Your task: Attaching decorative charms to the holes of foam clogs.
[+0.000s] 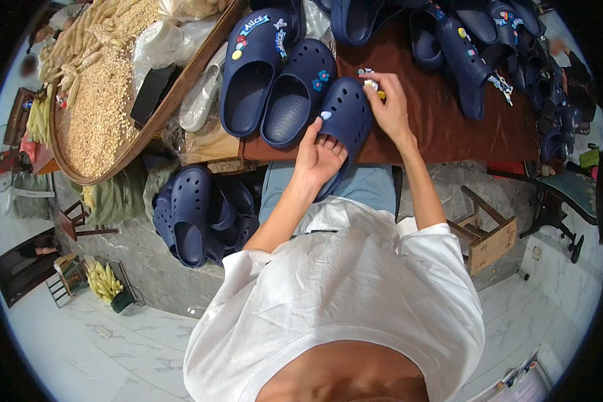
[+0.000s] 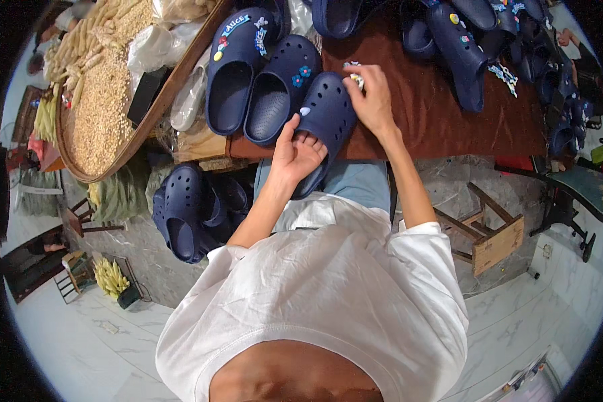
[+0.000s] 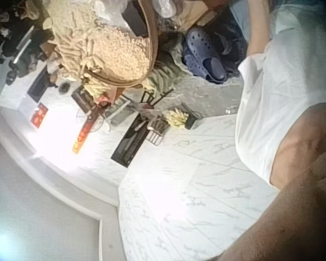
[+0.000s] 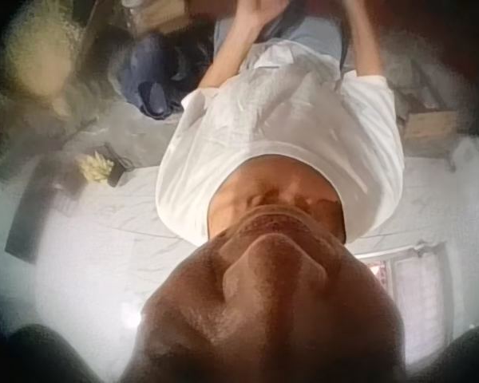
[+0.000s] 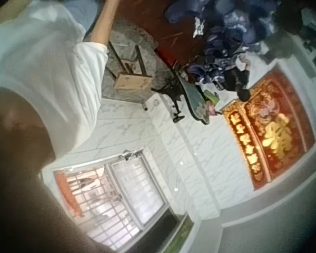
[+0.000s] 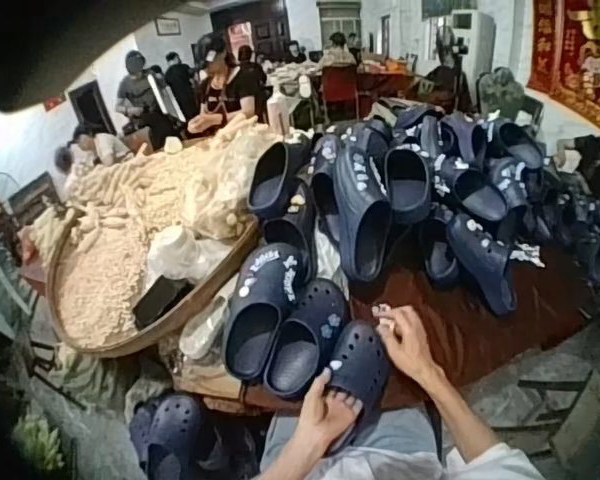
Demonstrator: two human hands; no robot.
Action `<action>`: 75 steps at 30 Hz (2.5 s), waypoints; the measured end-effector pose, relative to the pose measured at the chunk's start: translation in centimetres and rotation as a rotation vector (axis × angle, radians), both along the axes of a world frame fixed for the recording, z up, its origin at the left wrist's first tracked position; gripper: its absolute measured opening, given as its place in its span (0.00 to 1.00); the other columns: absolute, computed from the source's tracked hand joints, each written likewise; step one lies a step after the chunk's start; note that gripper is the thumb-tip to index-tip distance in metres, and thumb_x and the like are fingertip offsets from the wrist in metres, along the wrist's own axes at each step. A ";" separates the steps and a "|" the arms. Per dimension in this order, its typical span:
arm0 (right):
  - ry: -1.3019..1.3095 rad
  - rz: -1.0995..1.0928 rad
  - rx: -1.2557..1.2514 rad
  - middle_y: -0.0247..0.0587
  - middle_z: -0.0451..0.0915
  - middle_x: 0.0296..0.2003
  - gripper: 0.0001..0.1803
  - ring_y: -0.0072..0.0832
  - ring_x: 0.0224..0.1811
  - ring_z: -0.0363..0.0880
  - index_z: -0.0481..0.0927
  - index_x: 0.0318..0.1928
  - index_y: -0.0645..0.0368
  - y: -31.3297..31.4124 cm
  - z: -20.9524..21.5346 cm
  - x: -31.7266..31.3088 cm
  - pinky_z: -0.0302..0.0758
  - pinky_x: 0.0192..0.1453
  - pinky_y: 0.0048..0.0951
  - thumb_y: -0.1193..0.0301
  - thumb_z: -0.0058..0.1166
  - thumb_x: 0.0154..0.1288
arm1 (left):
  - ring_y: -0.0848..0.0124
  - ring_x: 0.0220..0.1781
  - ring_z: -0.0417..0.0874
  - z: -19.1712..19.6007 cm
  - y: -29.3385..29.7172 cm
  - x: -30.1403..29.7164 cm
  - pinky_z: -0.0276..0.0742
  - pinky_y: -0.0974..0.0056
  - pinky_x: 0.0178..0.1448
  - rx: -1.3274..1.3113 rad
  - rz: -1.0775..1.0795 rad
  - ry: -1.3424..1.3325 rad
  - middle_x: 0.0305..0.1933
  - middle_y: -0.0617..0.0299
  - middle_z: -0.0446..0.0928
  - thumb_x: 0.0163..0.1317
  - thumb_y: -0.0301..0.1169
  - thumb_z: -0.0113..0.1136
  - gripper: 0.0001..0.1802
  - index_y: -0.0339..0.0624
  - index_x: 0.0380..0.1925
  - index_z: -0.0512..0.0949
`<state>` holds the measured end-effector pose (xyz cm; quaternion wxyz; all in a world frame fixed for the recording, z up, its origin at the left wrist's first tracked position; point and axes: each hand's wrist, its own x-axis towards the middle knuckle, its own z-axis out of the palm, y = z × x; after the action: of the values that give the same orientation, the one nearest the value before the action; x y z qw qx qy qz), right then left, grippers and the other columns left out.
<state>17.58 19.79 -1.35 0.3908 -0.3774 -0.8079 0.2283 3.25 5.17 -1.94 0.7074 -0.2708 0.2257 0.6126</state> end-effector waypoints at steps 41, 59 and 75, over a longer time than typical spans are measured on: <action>0.201 -0.152 -0.219 0.41 0.76 0.39 0.08 0.27 0.36 0.79 0.77 0.44 0.62 -0.3 -1.3 0.2 0.76 0.38 0.27 0.74 0.56 0.67 | 0.60 0.66 0.70 0.6 -1.5 1.7 0.65 0.55 0.68 0.091 -0.032 0.095 0.62 0.59 0.73 0.65 0.48 0.60 0.26 0.46 0.57 0.71; 0.058 -0.209 -0.074 0.45 0.76 0.45 0.10 0.39 0.48 0.76 0.79 0.46 0.64 -5.0 -5.2 3.7 0.72 0.52 0.34 0.74 0.52 0.68 | 0.78 0.42 0.78 4.5 -4.7 0.8 0.75 0.70 0.45 0.279 -0.232 1.035 0.43 0.67 0.80 0.68 0.42 0.59 0.20 0.38 0.49 0.77; -0.068 -0.150 -0.035 0.45 0.74 0.45 0.10 0.40 0.51 0.75 0.81 0.45 0.59 -5.1 -6.1 3.1 0.72 0.56 0.37 0.78 0.51 0.65 | 0.73 0.37 0.82 9.2 -17.0 -13.8 0.76 0.70 0.40 -0.051 0.262 1.321 0.40 0.58 0.82 0.65 0.39 0.58 0.20 0.30 0.44 0.78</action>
<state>20.71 14.65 -7.41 0.3725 -0.4512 -0.7860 0.1997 -10.58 -11.86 7.24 0.3339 0.1189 0.5908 0.7248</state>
